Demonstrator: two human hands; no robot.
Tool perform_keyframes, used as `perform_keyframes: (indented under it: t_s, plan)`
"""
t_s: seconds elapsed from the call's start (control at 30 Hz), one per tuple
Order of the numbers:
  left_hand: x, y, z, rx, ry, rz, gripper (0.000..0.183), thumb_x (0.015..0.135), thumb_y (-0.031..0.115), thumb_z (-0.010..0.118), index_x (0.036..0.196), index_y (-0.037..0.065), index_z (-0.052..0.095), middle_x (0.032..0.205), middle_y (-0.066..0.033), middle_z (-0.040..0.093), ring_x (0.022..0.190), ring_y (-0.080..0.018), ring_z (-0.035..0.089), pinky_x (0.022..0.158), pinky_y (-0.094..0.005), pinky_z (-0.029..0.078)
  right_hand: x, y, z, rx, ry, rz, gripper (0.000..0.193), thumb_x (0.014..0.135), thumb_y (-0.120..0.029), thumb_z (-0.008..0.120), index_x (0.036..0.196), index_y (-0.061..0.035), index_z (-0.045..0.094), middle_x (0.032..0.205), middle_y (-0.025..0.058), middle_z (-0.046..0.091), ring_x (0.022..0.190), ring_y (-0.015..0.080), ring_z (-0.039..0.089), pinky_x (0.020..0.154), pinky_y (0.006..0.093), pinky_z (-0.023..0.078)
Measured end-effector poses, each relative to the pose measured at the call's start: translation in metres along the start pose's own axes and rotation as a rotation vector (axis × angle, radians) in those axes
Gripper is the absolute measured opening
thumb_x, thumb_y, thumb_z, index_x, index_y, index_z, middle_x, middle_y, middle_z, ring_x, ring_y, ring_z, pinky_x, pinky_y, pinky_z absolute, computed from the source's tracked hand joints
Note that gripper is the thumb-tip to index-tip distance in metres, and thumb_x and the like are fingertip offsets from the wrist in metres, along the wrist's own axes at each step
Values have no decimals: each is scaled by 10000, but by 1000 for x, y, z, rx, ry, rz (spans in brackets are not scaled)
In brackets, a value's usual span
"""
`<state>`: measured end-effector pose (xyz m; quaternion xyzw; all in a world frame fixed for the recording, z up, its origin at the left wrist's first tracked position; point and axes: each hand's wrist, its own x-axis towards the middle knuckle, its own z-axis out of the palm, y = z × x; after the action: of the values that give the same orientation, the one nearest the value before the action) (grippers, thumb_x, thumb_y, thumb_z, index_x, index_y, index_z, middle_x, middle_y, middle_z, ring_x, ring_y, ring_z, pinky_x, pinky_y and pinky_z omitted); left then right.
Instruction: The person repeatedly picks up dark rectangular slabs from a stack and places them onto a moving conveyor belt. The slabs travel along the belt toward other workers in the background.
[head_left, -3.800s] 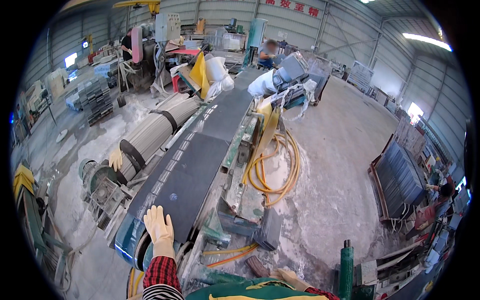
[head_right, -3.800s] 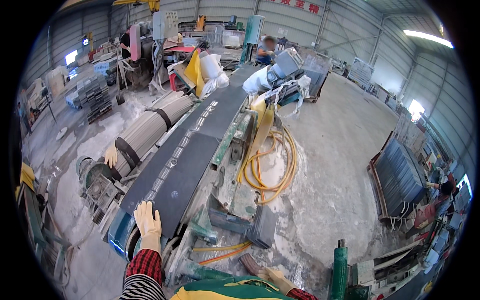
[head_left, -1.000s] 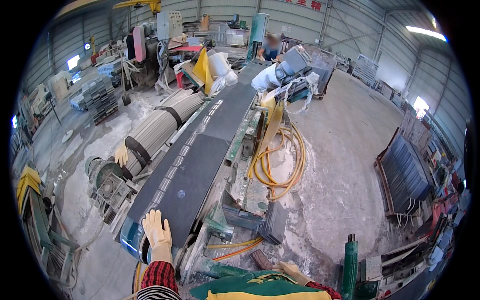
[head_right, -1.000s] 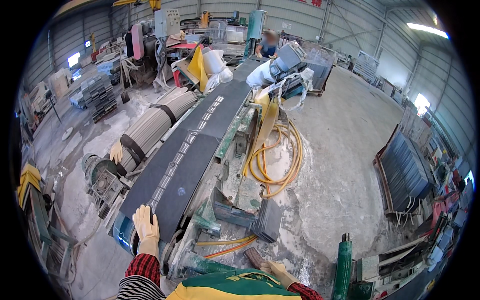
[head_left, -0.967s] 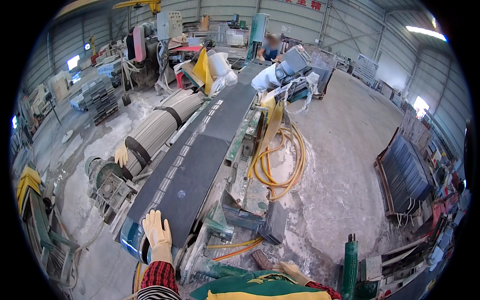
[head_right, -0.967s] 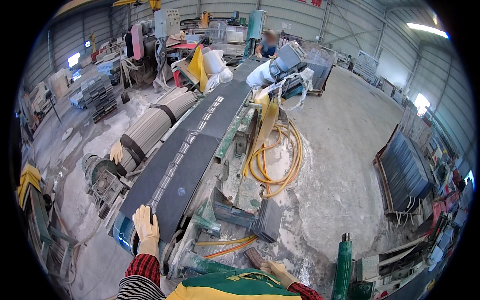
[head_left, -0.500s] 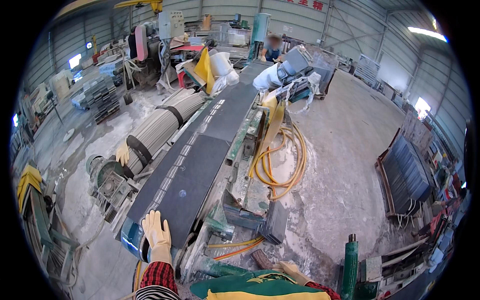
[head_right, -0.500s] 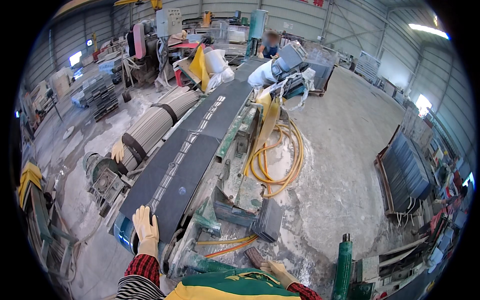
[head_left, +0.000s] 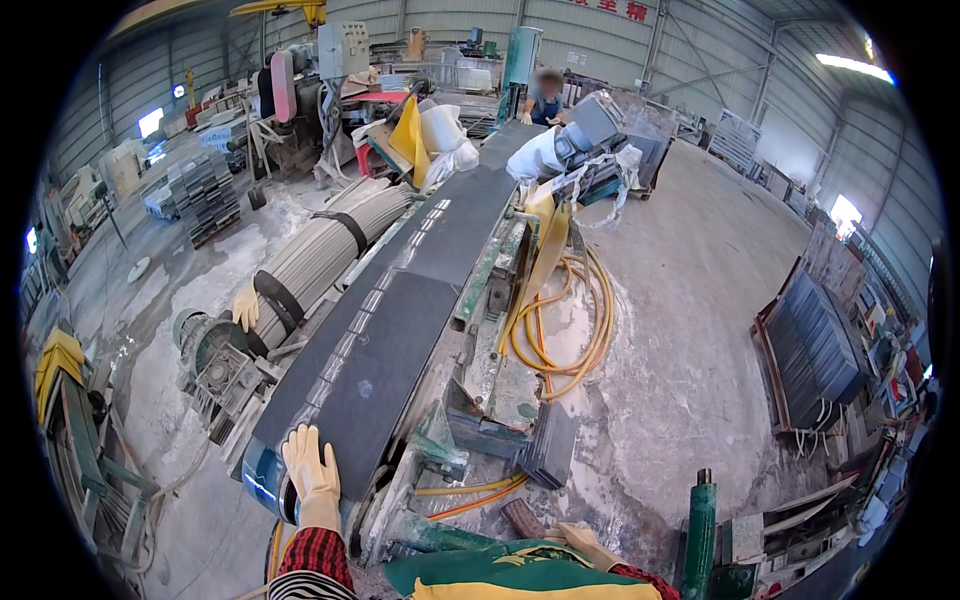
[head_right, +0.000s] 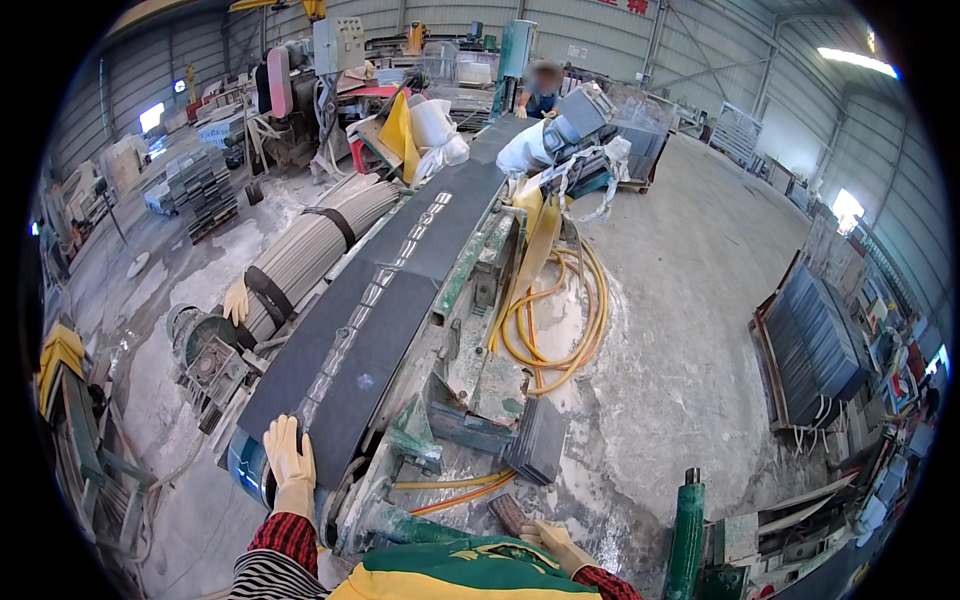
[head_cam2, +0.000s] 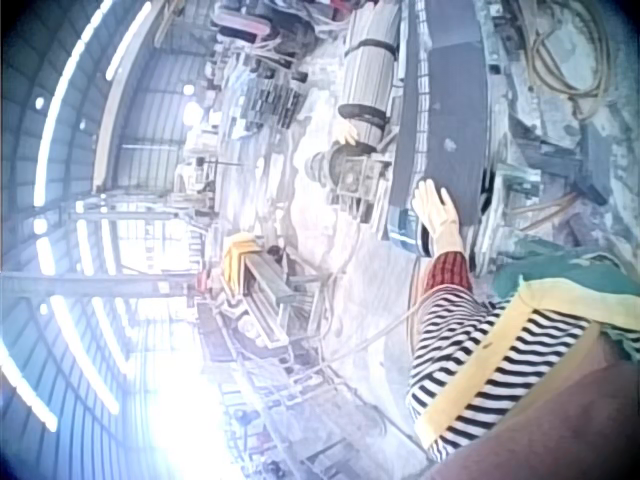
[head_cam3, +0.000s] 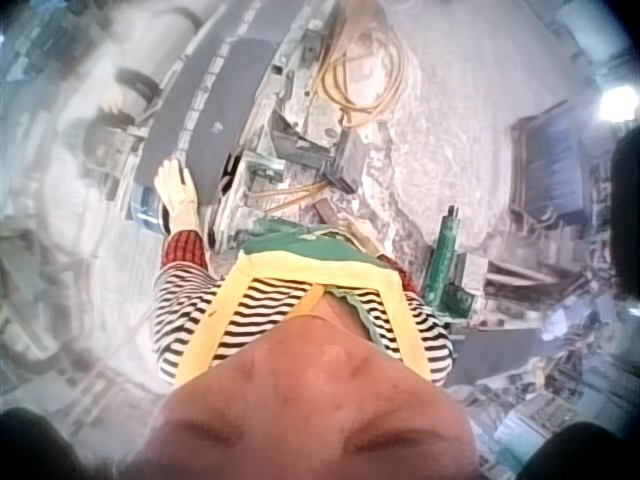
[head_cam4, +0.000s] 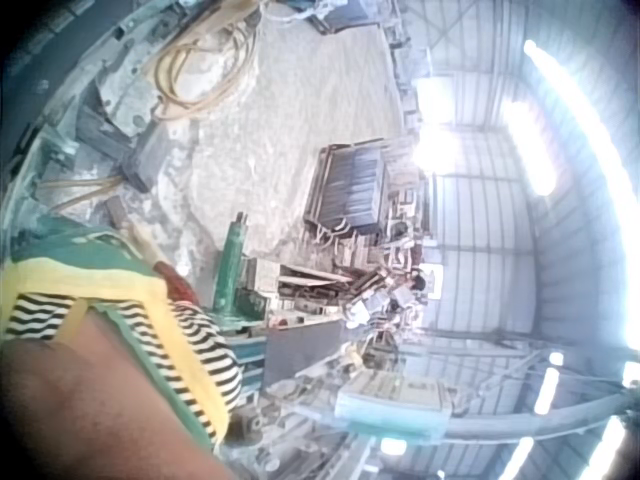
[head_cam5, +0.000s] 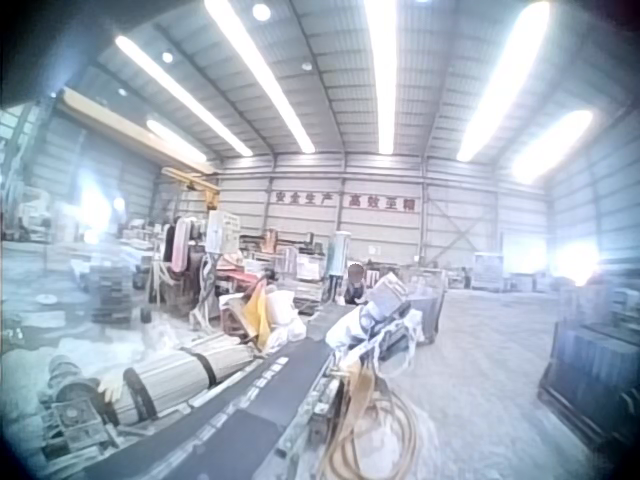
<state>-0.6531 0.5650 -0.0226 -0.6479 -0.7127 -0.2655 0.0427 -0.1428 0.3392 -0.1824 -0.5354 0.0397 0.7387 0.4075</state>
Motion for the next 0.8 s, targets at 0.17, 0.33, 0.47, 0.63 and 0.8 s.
perform_keyframes:
  t_s: [0.17,0.33,0.47,0.63,0.8]
  plan:
    - [-3,-2,-3,-2,3,-13,450,906,153,658,1341,61,589,1445,-158,536,1386,-360,426,1194,-487,268,-37,-12,47,-73,181,-31,358,1040,-206,522,1201,103,605,1025,165,704,757,181,676,604,235,571]
    - [-4,-1,-3,-20,5,-17,448,899,146,663,1333,61,594,1439,-161,542,1385,-363,429,1193,-491,269,24,13,-28,118,-152,-32,323,1030,-176,534,1181,100,606,1044,179,691,795,211,681,666,258,588]
    - [-9,-10,0,-11,21,-3,449,893,140,664,1330,63,595,1436,-168,544,1377,-375,439,1188,-505,270,-29,3,40,-55,212,-154,266,1027,-136,528,1203,60,563,945,107,651,754,180,596,642,255,514]
    - [-10,-12,-1,-21,7,18,456,905,147,648,1348,61,581,1442,-194,529,1377,-387,436,1185,-515,267,-22,18,35,-159,303,-319,324,1013,-178,573,1236,56,575,1152,222,689,977,314,716,831,329,629]
    - [-33,-40,14,-517,104,-509,551,951,181,617,1461,41,462,1498,-179,483,1423,-316,403,1195,-469,264,-27,25,45,-96,298,-415,175,997,-123,584,1101,14,616,930,143,682,772,227,687,614,277,576]
